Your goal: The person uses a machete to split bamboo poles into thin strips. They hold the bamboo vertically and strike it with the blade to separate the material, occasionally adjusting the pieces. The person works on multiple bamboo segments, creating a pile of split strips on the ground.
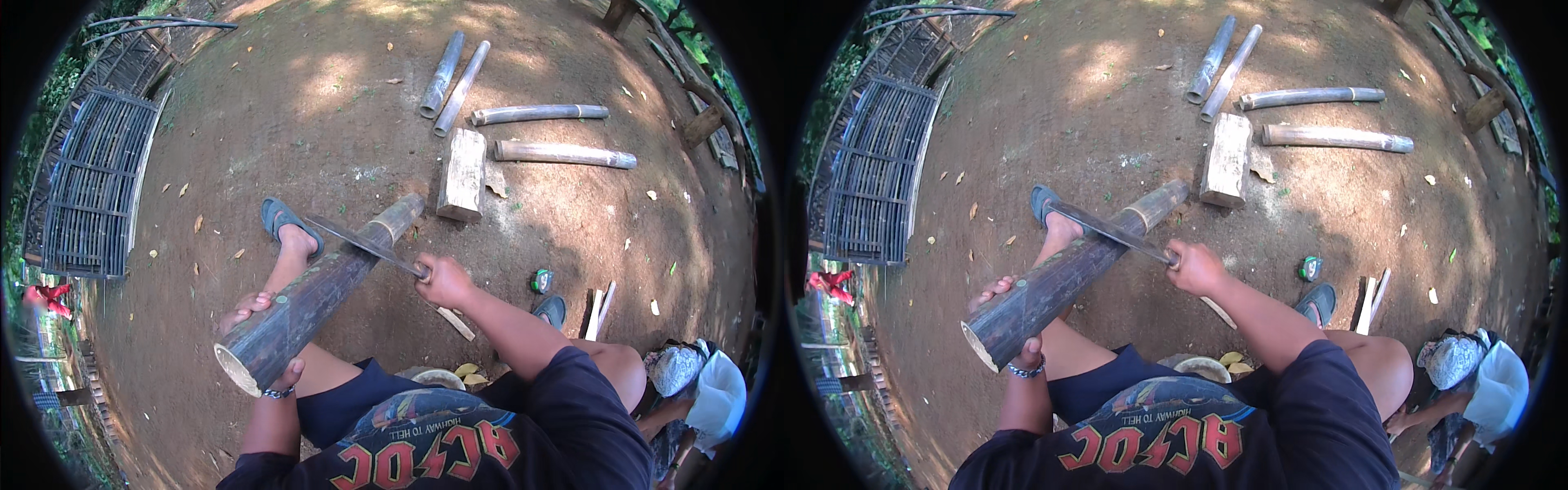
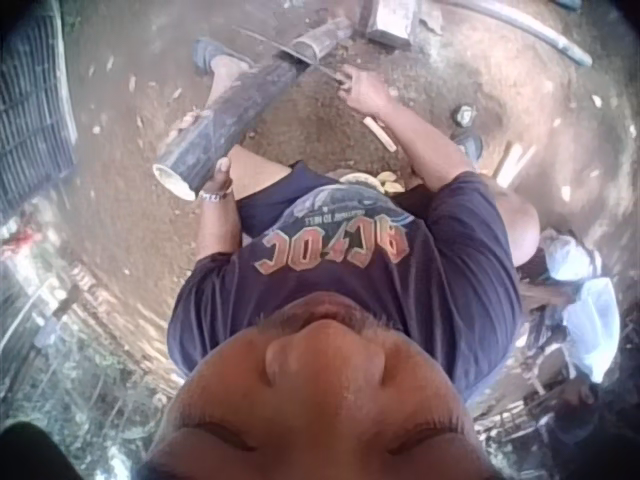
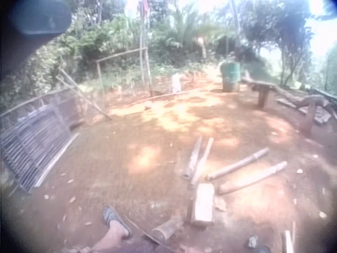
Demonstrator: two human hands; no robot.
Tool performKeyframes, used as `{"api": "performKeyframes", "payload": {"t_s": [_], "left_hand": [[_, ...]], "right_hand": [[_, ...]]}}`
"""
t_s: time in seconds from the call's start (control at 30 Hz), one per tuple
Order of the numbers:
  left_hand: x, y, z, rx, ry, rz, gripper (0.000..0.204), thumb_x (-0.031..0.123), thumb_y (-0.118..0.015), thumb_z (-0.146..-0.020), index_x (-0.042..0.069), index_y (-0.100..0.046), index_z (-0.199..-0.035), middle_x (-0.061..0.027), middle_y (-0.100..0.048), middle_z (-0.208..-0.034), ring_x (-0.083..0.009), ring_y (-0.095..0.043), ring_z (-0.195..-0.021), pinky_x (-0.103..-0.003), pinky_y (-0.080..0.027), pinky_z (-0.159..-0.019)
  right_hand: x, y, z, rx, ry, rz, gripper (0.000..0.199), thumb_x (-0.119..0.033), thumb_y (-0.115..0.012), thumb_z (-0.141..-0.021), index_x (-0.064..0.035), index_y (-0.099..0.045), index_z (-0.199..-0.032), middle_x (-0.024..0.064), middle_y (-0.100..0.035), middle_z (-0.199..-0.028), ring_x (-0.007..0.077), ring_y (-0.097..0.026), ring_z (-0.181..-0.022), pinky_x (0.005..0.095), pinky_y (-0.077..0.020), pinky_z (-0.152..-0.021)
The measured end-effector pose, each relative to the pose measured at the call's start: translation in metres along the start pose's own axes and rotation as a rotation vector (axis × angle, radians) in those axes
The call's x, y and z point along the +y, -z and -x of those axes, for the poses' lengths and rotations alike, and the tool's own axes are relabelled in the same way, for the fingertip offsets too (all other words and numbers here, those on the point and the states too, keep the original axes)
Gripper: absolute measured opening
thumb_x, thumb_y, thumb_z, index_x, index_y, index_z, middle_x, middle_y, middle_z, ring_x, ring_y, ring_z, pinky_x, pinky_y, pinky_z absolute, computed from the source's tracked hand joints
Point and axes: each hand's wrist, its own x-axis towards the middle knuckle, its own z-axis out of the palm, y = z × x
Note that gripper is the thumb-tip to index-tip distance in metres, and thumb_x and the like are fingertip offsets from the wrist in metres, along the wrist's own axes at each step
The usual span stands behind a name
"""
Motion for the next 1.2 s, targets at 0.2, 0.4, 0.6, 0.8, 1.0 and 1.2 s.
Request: {"api": "performKeyframes", "payload": {"t_s": [0.2,0.4,0.6,0.8,1.0,1.2], "left_hand": [[0.001,0.008,-0.008,-0.058,0.006,0.051,0.091,0.039,-0.094,-0.063,0.011,-0.041,-0.132,-0.0118,-0.056,-0.125,-0.0274,-0.053,-0.122,-0.049,-0.041,-0.111],[0.001,0.014,-0.012,-0.179,-0.010,0.043,0.094,0.040,-0.095,-0.059,0.011,-0.042,-0.132,-0.0127,-0.054,-0.125,-0.0280,-0.055,-0.121,-0.048,-0.043,-0.109],[0.005,0.007,-0.021,-0.090,0.006,0.079,0.103,0.045,-0.095,-0.063,0.011,-0.039,-0.142,-0.0114,-0.050,-0.131,-0.0300,-0.053,-0.128,-0.052,-0.041,-0.113],[0.010,-0.042,-0.006,0.534,0.070,0.280,0.081,0.028,-0.081,-0.085,-0.002,-0.039,-0.147,-0.0151,-0.047,-0.149,-0.0312,-0.049,-0.137,-0.048,-0.039,-0.117],[-0.001,-0.041,-0.016,0.579,0.204,0.187,0.071,0.017,-0.076,-0.085,-0.001,-0.042,-0.145,-0.0154,-0.049,-0.144,-0.0318,-0.051,-0.133,-0.050,-0.039,-0.117],[-0.005,-0.024,-0.007,0.271,0.081,0.211,0.079,0.019,-0.077,-0.080,0.005,-0.038,-0.147,-0.0133,-0.051,-0.139,-0.0352,-0.049,-0.135,-0.056,-0.034,-0.120]], "right_hand": [[0.003,0.007,0.000,0.007,-0.014,-0.008,0.033,-0.024,-0.068,-0.081,-0.0044,-0.062,-0.107,0.0258,-0.071,-0.093,0.0451,-0.069,-0.093,0.0519,-0.0553,-0.085],[0.009,0.005,-0.006,0.061,-0.056,0.010,0.030,-0.023,-0.069,-0.081,-0.0047,-0.063,-0.104,0.0260,-0.070,-0.090,0.0465,-0.068,-0.089,0.0527,-0.0550,-0.084],[0.036,-0.001,-0.018,0.091,-0.147,-0.071,0.034,-0.025,-0.071,-0.079,-0.0024,-0.063,-0.102,0.0265,-0.070,-0.094,0.0449,-0.068,-0.093,0.0507,-0.0537,-0.085],[0.038,-0.022,-0.006,0.179,-0.208,-0.131,0.036,-0.025,-0.072,-0.079,-0.0025,-0.064,-0.105,0.0252,-0.070,-0.094,0.0429,-0.069,-0.092,0.0494,-0.0540,-0.086],[-0.022,-0.030,0.011,0.158,-0.094,-0.048,0.031,-0.023,-0.071,-0.080,-0.0025,-0.063,-0.102,0.0263,-0.070,-0.095,0.0455,-0.068,-0.093,0.0519,-0.0543,-0.085],[-0.026,-0.019,0.023,0.142,0.021,-0.094,0.030,-0.023,-0.070,-0.082,-0.0034,-0.061,-0.103,0.0262,-0.071,-0.097,0.0467,-0.068,-0.095,0.0526,-0.0546,-0.085]]}}
